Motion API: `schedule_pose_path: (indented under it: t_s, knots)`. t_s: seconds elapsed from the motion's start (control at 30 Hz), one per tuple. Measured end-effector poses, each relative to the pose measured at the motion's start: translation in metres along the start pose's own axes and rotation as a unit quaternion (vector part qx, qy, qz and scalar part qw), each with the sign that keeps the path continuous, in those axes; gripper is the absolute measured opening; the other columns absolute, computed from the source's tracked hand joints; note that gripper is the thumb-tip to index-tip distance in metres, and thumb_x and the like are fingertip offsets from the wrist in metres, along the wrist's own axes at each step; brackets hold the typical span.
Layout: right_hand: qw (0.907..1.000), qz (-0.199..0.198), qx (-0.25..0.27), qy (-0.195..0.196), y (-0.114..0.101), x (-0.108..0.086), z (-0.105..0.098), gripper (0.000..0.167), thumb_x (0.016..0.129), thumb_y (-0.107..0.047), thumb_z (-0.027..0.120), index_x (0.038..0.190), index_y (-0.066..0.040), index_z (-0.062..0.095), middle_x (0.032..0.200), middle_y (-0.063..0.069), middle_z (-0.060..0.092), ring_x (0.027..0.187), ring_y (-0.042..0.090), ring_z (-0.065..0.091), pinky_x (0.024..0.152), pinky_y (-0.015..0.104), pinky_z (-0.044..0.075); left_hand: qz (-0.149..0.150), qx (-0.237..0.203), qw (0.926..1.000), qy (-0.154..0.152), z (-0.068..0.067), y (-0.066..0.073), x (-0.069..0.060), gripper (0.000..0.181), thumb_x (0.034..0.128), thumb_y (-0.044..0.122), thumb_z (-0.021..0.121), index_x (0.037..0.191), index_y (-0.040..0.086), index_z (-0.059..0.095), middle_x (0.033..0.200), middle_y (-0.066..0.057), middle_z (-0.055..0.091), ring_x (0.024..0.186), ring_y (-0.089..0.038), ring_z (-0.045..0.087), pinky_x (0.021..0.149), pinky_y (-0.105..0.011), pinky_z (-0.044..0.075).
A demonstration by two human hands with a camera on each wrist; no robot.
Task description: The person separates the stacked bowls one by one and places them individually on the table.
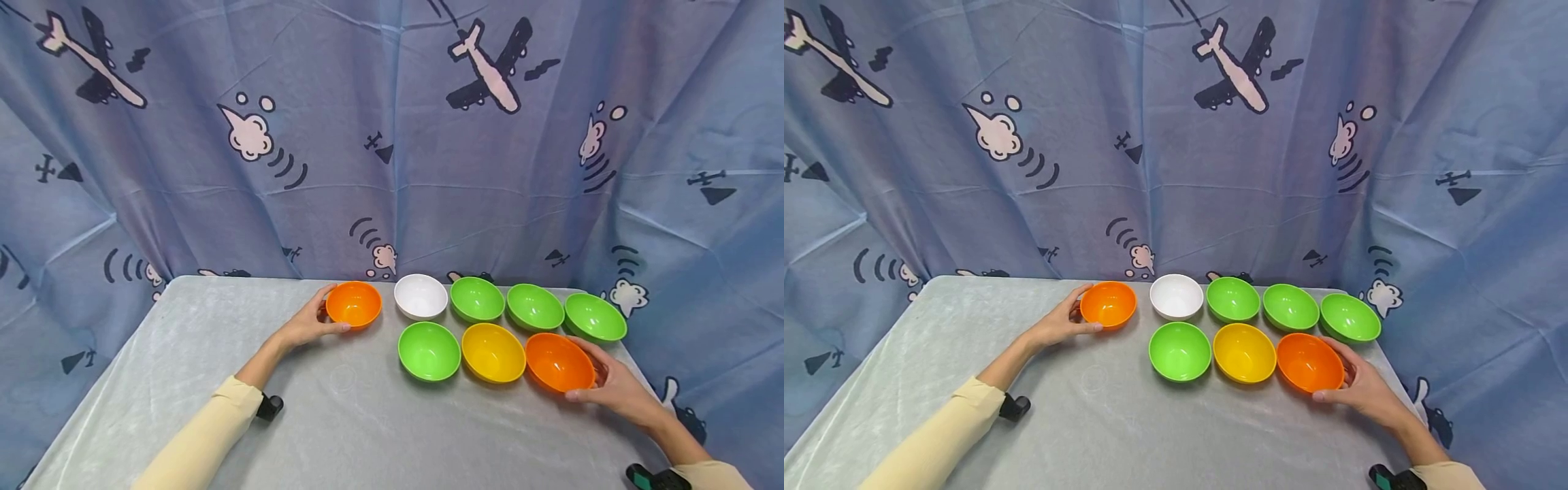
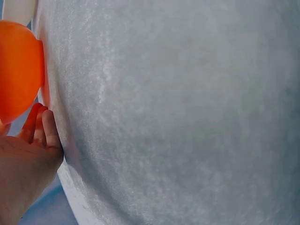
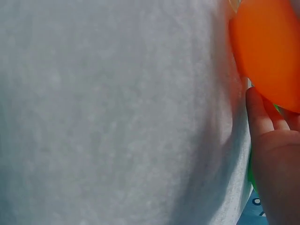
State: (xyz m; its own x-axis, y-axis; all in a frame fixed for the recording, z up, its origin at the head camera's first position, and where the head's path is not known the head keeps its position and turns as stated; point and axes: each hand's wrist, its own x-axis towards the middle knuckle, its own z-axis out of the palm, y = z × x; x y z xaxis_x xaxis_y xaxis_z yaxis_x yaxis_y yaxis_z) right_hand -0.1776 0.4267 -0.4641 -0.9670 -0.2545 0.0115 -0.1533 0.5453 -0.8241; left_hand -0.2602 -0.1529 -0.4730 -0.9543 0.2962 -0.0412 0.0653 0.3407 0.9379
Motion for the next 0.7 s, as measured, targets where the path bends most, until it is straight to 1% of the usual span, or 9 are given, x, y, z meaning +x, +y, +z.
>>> schedule_pose_path:
  t_s: [0.07, 0.23, 0.33, 0.4, 0.47, 0.53, 0.6, 0.67, 0.7]
  knots:
    - [1.0000, 0.003, 0.001, 0.000, 0.002, 0.001, 0.000, 0.086, 0.087, -0.008, 0.082, 0.155, 0.001, 0.030, 0.143, 0.001, 0.048, 0.114, -0.007, 0.049, 0.089, 0.016, 0.047, -0.001, 0.001, 1.0000, 0.001, 0.000, 0.000, 0.000, 0.097, 0.0871, 0.016, 0.083, 0.161, 0.009, 0.021, 0.151, -0.028, 0.041, 0.134, -0.039, 0.044, 0.112, -0.052, 0.032]
    - [0.9999, 0.011, -0.012, -0.001, 0.003, 0.005, -0.003, 0.087, 0.088, -0.010, 0.081, 0.156, 0.002, 0.028, 0.149, 0.022, 0.041, 0.112, -0.012, 0.045, 0.088, 0.015, 0.046, 0.003, 0.008, 1.0000, 0.003, -0.001, 0.000, 0.002, 0.097, 0.0871, 0.018, 0.083, 0.161, 0.007, 0.021, 0.152, -0.028, 0.039, 0.135, -0.040, 0.043, 0.113, -0.052, 0.031]
    - [0.9995, 0.020, -0.021, -0.012, 0.002, 0.005, -0.004, 0.089, 0.089, -0.011, 0.080, 0.157, 0.002, 0.025, 0.151, 0.027, 0.037, 0.114, -0.009, 0.045, 0.088, 0.015, 0.045, 0.001, 0.015, 0.9999, 0.002, -0.001, 0.000, 0.002, 0.099, 0.0875, 0.019, 0.083, 0.161, 0.005, 0.019, 0.153, -0.029, 0.038, 0.136, -0.041, 0.042, 0.113, -0.053, 0.031]
    - [0.9989, 0.029, -0.032, -0.019, 0.001, 0.005, -0.003, 0.091, 0.090, -0.014, 0.080, 0.158, 0.002, 0.022, 0.153, 0.027, 0.035, 0.120, 0.003, 0.048, 0.087, 0.014, 0.044, -0.003, 0.023, 0.9997, 0.003, -0.001, 0.000, 0.001, 0.102, 0.0878, 0.022, 0.083, 0.162, 0.005, 0.015, 0.153, -0.030, 0.036, 0.136, -0.042, 0.042, 0.113, -0.055, 0.031]
    - [0.9981, 0.037, -0.040, -0.030, -0.001, 0.004, -0.003, 0.094, 0.090, -0.015, 0.080, 0.159, 0.002, 0.017, 0.154, 0.029, 0.032, 0.128, 0.021, 0.047, 0.087, 0.015, 0.044, -0.012, 0.029, 0.9995, 0.003, -0.003, 0.003, -0.003, 0.103, 0.0895, 0.026, 0.081, 0.163, 0.008, 0.012, 0.155, -0.029, 0.033, 0.137, -0.043, 0.041, 0.113, -0.057, 0.030]
    - [0.9965, 0.052, -0.045, -0.047, -0.005, 0.003, -0.004, 0.099, 0.091, -0.017, 0.079, 0.160, 0.002, 0.011, 0.154, 0.033, 0.029, 0.130, 0.041, 0.044, 0.087, 0.020, 0.048, -0.018, 0.038, 0.9991, 0.007, -0.007, 0.005, -0.009, 0.101, 0.0920, 0.030, 0.078, 0.164, 0.011, 0.009, 0.158, -0.028, 0.029, 0.139, -0.045, 0.038, 0.112, -0.060, 0.029]
    - [0.9936, 0.074, -0.035, -0.077, -0.010, 0.000, -0.011, 0.101, 0.093, -0.018, 0.077, 0.159, 0.003, 0.003, 0.153, 0.038, 0.023, 0.131, 0.055, 0.037, 0.091, 0.031, 0.052, -0.019, 0.049, 0.9986, 0.009, -0.014, 0.008, -0.020, 0.096, 0.0951, 0.033, 0.074, 0.164, 0.013, 0.010, 0.161, -0.024, 0.025, 0.142, -0.045, 0.033, 0.112, -0.061, 0.029]
    - [0.9882, 0.096, -0.029, -0.116, -0.017, -0.005, -0.023, 0.097, 0.097, -0.018, 0.071, 0.158, 0.006, -0.001, 0.152, 0.044, 0.017, 0.133, 0.062, 0.031, 0.094, 0.047, 0.052, -0.008, 0.070, 0.9975, 0.011, -0.023, 0.009, -0.032, 0.089, 0.0985, 0.034, 0.069, 0.164, 0.011, 0.012, 0.162, -0.023, 0.024, 0.143, -0.047, 0.030, 0.111, -0.062, 0.030]
    - [0.9854, 0.105, -0.034, -0.129, -0.021, -0.008, -0.031, 0.093, 0.099, -0.019, 0.068, 0.157, 0.008, 0.001, 0.151, 0.045, 0.017, 0.132, 0.063, 0.031, 0.094, 0.052, 0.052, 0.000, 0.082, 0.9965, 0.014, -0.028, 0.008, -0.039, 0.086, 0.0997, 0.034, 0.068, 0.163, 0.010, 0.015, 0.161, -0.023, 0.025, 0.143, -0.048, 0.030, 0.110, -0.062, 0.032]
